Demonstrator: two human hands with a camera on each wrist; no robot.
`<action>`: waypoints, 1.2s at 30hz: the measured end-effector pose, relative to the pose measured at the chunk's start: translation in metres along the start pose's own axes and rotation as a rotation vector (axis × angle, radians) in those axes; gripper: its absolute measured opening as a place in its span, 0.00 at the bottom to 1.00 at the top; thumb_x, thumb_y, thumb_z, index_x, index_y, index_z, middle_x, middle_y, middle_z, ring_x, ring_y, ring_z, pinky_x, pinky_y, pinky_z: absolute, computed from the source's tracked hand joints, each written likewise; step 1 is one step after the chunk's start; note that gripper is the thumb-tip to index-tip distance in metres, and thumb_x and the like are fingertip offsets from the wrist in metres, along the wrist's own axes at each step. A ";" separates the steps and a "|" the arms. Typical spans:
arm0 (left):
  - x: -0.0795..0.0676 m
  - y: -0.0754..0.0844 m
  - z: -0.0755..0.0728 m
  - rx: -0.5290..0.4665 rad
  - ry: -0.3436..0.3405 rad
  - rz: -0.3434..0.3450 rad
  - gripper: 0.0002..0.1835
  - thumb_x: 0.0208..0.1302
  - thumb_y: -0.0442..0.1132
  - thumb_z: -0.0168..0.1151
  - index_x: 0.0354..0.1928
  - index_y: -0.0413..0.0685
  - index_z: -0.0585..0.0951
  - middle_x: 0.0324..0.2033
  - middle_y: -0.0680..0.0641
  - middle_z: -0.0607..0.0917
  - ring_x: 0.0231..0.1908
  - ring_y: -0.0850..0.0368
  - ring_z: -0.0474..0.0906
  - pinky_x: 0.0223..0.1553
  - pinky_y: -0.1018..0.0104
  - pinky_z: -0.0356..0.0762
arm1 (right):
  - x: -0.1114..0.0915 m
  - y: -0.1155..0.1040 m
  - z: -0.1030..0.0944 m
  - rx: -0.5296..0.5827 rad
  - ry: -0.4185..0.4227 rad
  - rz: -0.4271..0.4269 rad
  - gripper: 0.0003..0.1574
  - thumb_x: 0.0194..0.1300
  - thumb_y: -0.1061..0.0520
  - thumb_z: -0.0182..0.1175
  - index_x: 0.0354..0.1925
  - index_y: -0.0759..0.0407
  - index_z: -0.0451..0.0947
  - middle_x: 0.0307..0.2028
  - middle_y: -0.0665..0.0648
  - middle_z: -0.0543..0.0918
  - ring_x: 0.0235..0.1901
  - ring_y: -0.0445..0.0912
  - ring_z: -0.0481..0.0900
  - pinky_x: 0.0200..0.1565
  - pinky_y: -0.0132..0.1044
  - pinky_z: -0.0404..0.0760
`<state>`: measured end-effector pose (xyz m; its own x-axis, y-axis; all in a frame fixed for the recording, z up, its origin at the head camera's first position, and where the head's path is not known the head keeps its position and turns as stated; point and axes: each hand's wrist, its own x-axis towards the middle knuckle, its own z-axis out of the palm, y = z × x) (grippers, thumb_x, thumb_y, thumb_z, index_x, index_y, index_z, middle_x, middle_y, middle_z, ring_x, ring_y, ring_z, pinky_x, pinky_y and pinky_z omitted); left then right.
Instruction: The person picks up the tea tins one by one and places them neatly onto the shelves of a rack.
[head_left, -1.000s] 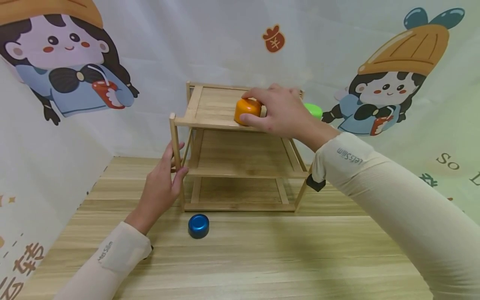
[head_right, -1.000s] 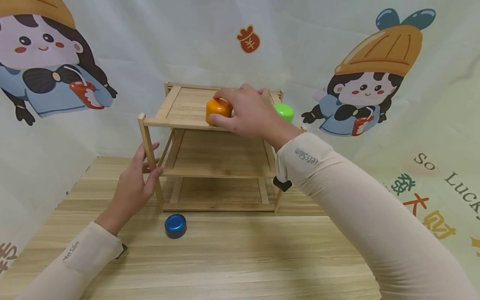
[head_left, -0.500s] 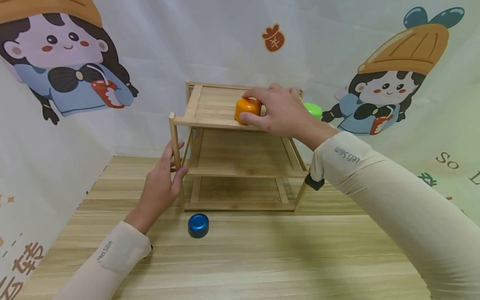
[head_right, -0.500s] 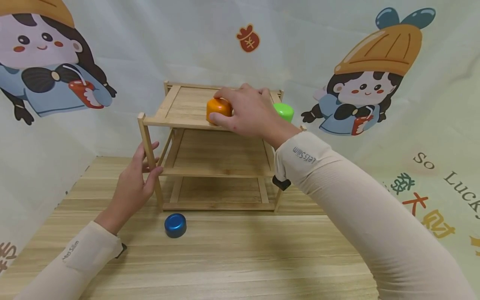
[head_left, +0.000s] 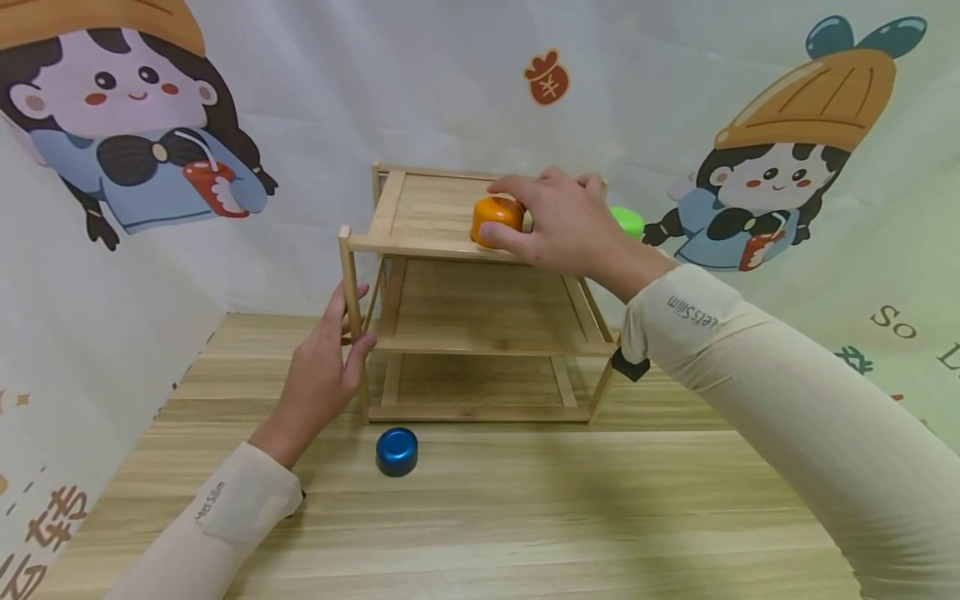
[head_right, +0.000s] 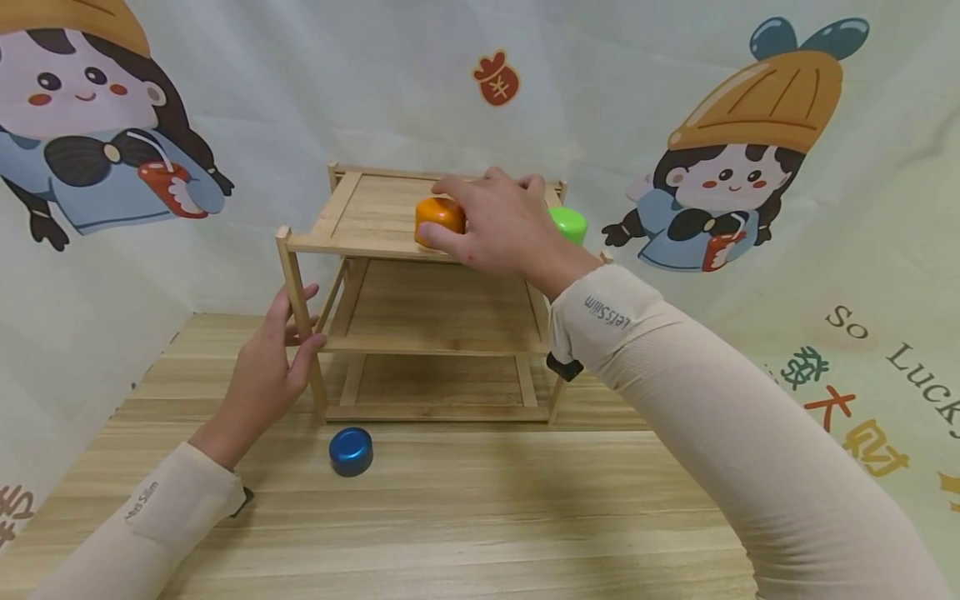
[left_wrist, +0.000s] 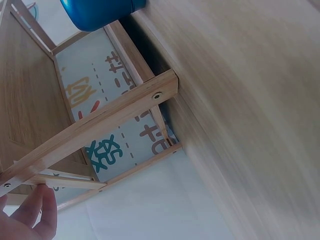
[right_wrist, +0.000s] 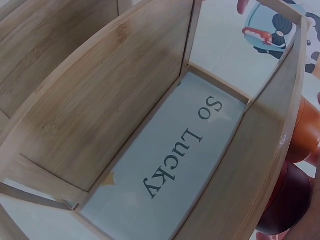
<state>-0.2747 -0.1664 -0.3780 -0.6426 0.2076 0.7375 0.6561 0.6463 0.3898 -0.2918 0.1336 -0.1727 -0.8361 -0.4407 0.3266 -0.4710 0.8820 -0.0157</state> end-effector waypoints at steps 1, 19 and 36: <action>0.000 0.000 0.000 0.000 0.000 0.001 0.45 0.71 0.34 0.64 0.82 0.53 0.50 0.68 0.40 0.75 0.52 0.38 0.86 0.45 0.46 0.88 | 0.000 0.000 0.000 0.008 0.001 0.003 0.39 0.71 0.26 0.47 0.73 0.39 0.68 0.44 0.49 0.84 0.58 0.50 0.70 0.59 0.59 0.60; -0.001 0.001 -0.001 -0.008 -0.004 -0.010 0.44 0.71 0.33 0.63 0.81 0.52 0.50 0.67 0.38 0.75 0.52 0.37 0.85 0.46 0.46 0.88 | -0.026 -0.002 -0.006 0.070 0.511 -0.232 0.29 0.71 0.40 0.51 0.58 0.56 0.81 0.47 0.56 0.86 0.54 0.53 0.73 0.55 0.54 0.66; -0.002 -0.001 0.001 -0.012 0.015 0.000 0.44 0.71 0.33 0.63 0.82 0.51 0.50 0.71 0.43 0.73 0.52 0.39 0.86 0.45 0.46 0.88 | -0.086 -0.053 0.086 0.161 0.526 -0.458 0.22 0.67 0.44 0.59 0.51 0.55 0.85 0.43 0.52 0.88 0.48 0.48 0.80 0.49 0.44 0.77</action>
<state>-0.2745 -0.1667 -0.3802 -0.6369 0.1965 0.7455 0.6609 0.6371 0.3967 -0.2185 0.1103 -0.2810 -0.3171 -0.5858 0.7459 -0.8119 0.5741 0.1057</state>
